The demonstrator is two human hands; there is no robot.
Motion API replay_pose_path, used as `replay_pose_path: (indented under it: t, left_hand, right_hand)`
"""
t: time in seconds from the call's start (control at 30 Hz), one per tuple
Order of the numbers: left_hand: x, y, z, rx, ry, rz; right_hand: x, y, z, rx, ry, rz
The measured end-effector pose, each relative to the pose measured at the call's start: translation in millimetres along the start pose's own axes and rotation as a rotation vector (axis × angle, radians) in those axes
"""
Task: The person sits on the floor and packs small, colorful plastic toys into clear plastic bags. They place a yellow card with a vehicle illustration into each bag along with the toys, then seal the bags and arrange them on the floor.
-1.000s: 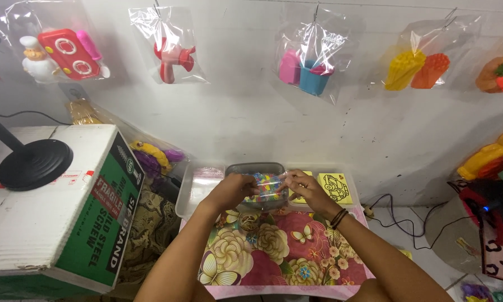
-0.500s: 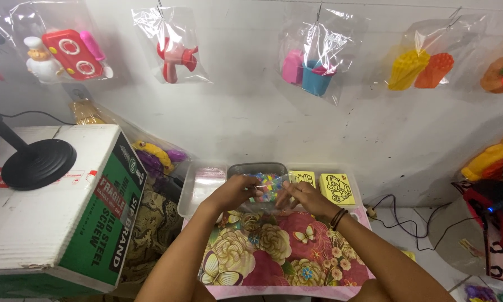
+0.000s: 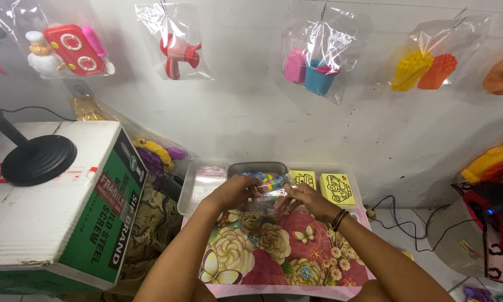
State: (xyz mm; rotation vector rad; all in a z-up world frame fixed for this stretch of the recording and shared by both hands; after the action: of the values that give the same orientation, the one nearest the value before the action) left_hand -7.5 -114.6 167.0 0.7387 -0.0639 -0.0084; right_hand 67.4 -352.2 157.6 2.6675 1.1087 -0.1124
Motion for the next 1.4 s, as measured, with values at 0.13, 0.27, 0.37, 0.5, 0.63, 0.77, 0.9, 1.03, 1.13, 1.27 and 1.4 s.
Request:
replay_pose_path:
  t: [0.13, 0.27, 0.37, 0.5, 0.63, 0.77, 0.9, 1.03, 1.13, 1.27, 1.4]
  left_hand:
    - [-2.5, 5.1, 8.3, 0.018, -0.010, -0.024]
    - [-0.8, 2.2, 1.8, 0.068, -0.013, -0.033]
    - [-1.0, 2.6, 2.3, 0.132, -0.005, -0.038]
    - [0.4, -0.7, -2.9, 0.153, -0.013, -0.031]
    - [-2.8, 2.9, 5.9, 0.209, 0.006, -0.044]
    - [-3.8, 4.0, 7.5, 0.238, 0.036, -0.062]
    - [-8.0, 7.8, 18.8, 0.224, 0.045, -0.060]
    - [-12.6, 12.6, 29.5, 0.246, 0.061, -0.054]
    - [-11.8, 13.3, 30.6, 0.266, 0.062, -0.051]
    - [-10.1, 11.0, 28.1, 0.278, 0.068, -0.054]
    - [-14.5, 15.8, 34.6, 0.274, 0.051, -0.062]
  right_hand:
    - [9.2, 12.6, 21.6, 0.061, 0.021, 0.036]
    - [8.1, 18.5, 13.4, 0.083, 0.111, 0.111]
    - [8.6, 30.1, 19.4, 0.054, 0.137, 0.259]
    - [1.4, 47.3, 18.9, -0.093, 0.142, 0.413]
    - [2.9, 69.5, 36.4, -0.830, 0.143, 0.546]
    - [14.1, 98.5, 96.7, -1.277, -0.155, 0.372]
    - [1.7, 102.8, 100.1, -1.231, -0.303, 0.262]
    - [-4.4, 99.3, 90.9, -1.216, -0.362, 0.205]
    - [-2.6, 100.4, 97.0, -1.247, -0.360, 0.206]
    - [-3.5, 101.8, 89.9, -1.202, -0.264, 0.259]
    - [1.6, 112.1, 98.9, -1.194, -0.214, 0.301]
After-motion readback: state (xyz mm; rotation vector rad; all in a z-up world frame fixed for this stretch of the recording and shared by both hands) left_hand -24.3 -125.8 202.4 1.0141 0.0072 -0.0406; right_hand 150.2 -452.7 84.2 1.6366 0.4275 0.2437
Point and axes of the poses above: each hand's wrist, its own x-axis towards the middle knuckle, its own y-axis out of the back of the hand, z = x × y, the point moved 2 cm from there along x, towards the middle knuckle, and after that the axes turned 12 degrees about z, right-handed, at the moved point
